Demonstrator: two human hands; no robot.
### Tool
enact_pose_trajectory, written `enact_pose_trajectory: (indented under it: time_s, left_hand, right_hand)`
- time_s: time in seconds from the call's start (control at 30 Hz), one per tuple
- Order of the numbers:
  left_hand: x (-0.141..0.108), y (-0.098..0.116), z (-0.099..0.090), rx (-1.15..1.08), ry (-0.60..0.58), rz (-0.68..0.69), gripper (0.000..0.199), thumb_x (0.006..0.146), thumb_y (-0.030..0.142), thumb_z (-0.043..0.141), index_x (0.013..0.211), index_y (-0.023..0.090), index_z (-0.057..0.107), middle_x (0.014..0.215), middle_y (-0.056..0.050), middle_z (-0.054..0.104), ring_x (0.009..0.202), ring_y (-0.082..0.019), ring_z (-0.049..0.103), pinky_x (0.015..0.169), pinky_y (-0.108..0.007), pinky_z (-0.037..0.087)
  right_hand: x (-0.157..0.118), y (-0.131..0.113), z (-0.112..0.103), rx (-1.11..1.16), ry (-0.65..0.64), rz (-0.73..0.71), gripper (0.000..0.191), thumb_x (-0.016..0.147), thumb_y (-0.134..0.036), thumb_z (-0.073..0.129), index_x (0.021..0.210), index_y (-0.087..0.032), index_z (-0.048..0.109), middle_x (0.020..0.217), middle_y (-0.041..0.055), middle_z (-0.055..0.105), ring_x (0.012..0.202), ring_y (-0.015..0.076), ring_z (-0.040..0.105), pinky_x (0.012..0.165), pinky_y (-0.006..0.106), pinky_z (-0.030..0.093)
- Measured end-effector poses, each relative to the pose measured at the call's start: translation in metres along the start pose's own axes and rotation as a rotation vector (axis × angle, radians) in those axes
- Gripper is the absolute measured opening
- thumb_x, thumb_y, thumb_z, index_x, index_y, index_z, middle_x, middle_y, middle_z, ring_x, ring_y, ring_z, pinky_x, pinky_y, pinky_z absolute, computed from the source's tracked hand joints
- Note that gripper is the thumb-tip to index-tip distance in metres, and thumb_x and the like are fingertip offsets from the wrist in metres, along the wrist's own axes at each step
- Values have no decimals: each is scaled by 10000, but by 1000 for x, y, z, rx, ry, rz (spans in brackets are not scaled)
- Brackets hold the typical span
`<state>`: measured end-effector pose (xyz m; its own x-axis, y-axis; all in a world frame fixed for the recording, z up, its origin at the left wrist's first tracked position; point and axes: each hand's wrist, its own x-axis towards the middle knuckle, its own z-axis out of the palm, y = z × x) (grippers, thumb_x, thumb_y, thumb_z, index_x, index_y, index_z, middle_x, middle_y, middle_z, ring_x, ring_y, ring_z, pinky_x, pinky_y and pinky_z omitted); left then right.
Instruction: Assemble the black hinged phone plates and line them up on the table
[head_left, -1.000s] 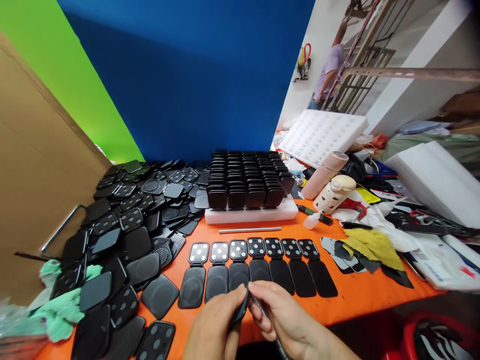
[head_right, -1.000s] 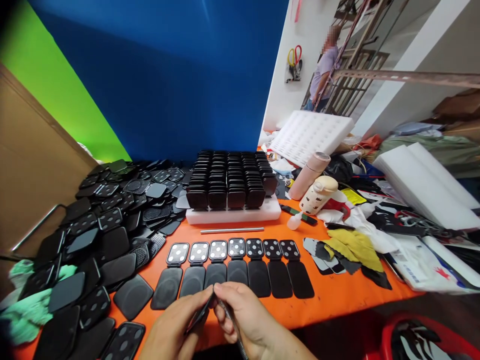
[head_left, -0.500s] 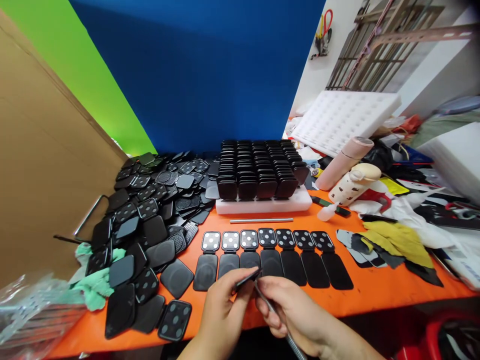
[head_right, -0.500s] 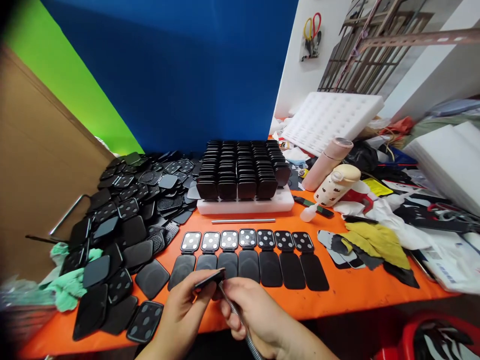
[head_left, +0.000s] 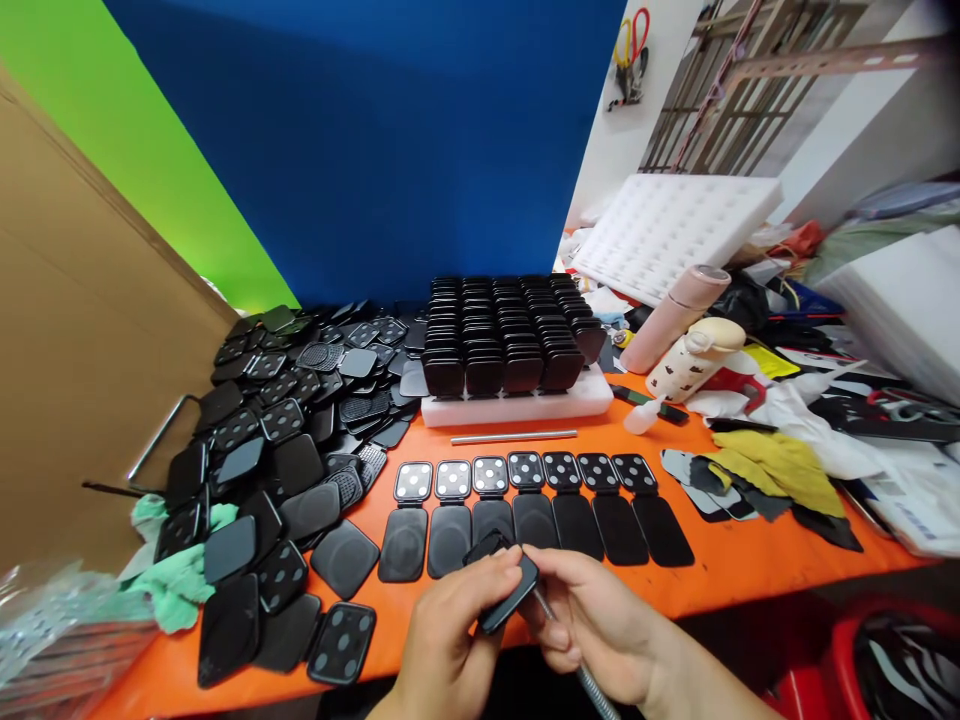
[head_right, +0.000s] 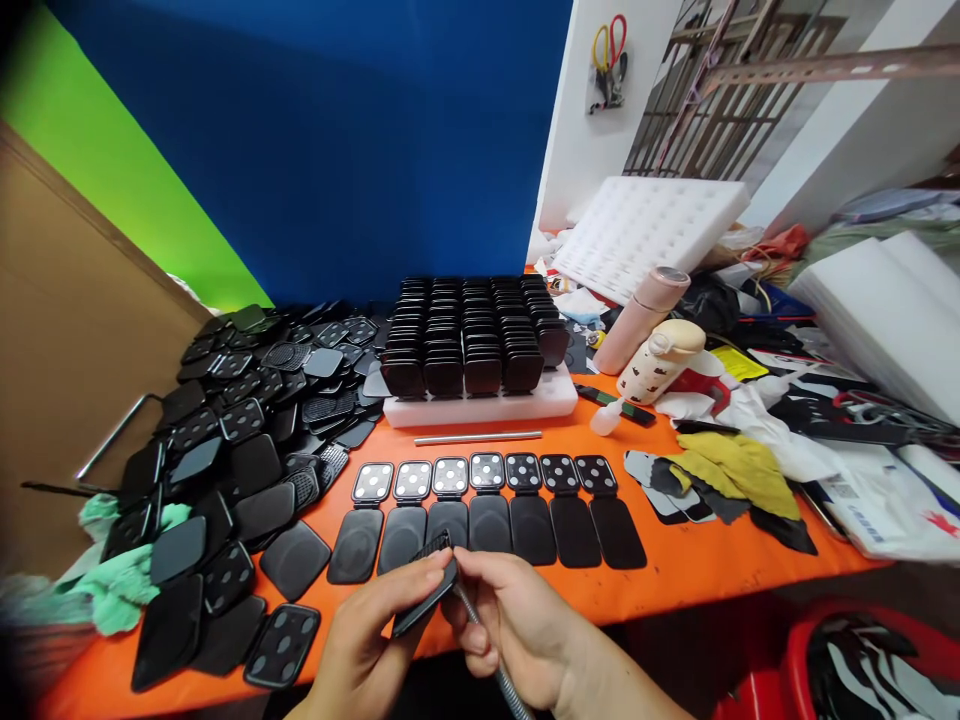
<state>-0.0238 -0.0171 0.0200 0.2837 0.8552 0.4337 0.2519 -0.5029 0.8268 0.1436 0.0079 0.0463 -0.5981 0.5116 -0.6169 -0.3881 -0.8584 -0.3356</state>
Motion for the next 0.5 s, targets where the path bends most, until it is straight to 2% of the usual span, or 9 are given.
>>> enact_pose_trajectory:
  time_s: [0.2, 0.27, 0.33, 0.4, 0.5]
  left_hand:
    - [0, 0, 7, -35, 12, 100, 550, 780, -21, 484, 1216, 312, 519, 1204, -46, 623, 1072, -207, 604, 906, -344, 504]
    - [1, 1, 11, -83, 62, -31, 421, 811, 34, 504, 1133, 295, 579, 1102, -33, 677, 990, -192, 646, 855, -306, 526]
    - [3, 1, 14, -141, 191, -267, 228, 835, 129, 536, 1006, 252, 623, 933, -18, 711, 848, -167, 677, 748, -248, 547]
    - [5, -1, 13, -196, 344, -495, 105, 827, 238, 579, 923, 217, 617, 828, -9, 696, 763, -156, 663, 679, -218, 536]
    - [8, -7, 9, -287, 439, -658, 208, 786, 353, 626, 920, 196, 593, 841, -15, 676, 803, -167, 633, 721, -234, 508]
  right_hand:
    - [1, 7, 0, 167, 101, 50, 339, 873, -352, 450, 609, -146, 502, 417, -70, 369, 319, 30, 266, 326, 150, 173]
    - [-3, 8, -3, 103, 64, -60, 306, 853, -373, 495, 640, -154, 506, 452, -76, 373, 333, 28, 247, 342, 160, 168]
    - [-11, 10, -12, -60, 40, -251, 299, 842, -432, 526, 702, -168, 516, 499, -76, 386, 368, 31, 252, 377, 171, 178]
    - [-21, 14, -25, -324, 74, -403, 347, 850, -507, 502, 750, -176, 529, 535, -71, 387, 414, 42, 265, 414, 183, 191]
    - [-34, 29, -51, -784, 198, -433, 394, 873, -534, 445, 779, -175, 574, 604, -41, 423, 506, 76, 335, 473, 207, 258]
